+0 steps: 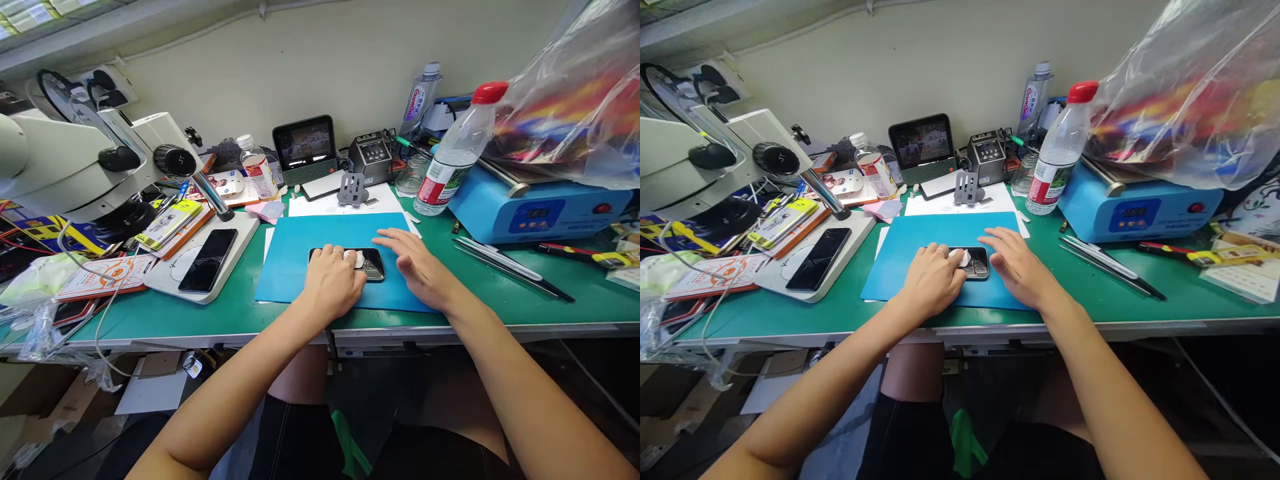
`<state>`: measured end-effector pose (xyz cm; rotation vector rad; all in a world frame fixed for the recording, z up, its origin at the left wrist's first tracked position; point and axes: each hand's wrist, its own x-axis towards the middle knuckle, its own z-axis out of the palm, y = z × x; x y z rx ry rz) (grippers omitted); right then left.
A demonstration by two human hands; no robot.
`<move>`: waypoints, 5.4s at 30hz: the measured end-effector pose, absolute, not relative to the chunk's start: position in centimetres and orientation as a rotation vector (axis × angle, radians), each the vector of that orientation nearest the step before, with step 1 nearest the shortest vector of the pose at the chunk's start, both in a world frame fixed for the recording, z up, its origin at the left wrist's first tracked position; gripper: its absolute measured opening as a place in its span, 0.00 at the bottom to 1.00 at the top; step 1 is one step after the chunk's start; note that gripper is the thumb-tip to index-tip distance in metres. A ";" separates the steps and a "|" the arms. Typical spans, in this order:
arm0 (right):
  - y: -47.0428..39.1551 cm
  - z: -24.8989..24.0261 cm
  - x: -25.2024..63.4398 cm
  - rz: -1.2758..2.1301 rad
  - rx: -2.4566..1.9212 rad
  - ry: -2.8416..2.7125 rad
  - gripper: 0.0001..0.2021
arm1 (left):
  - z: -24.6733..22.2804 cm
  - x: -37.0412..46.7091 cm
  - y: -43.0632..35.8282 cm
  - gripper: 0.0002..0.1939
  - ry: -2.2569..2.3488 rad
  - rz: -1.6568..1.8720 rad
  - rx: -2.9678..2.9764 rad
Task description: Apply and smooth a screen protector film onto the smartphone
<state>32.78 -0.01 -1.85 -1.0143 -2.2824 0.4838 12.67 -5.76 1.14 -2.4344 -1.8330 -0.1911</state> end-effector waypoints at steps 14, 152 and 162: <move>0.1 -2.0 32.6 0.499 -1.003 -2.279 0.46 | 1.8 13.0 -6.0 0.14 -1.829 -0.133 -2.501; 0.8 -2.9 32.6 0.418 -1.214 -2.088 0.41 | 5.8 13.8 2.8 0.09 -2.235 0.270 -2.697; 0.9 -2.9 32.7 0.390 -1.174 -2.091 0.40 | 5.6 15.6 2.1 0.13 -2.225 0.232 -2.697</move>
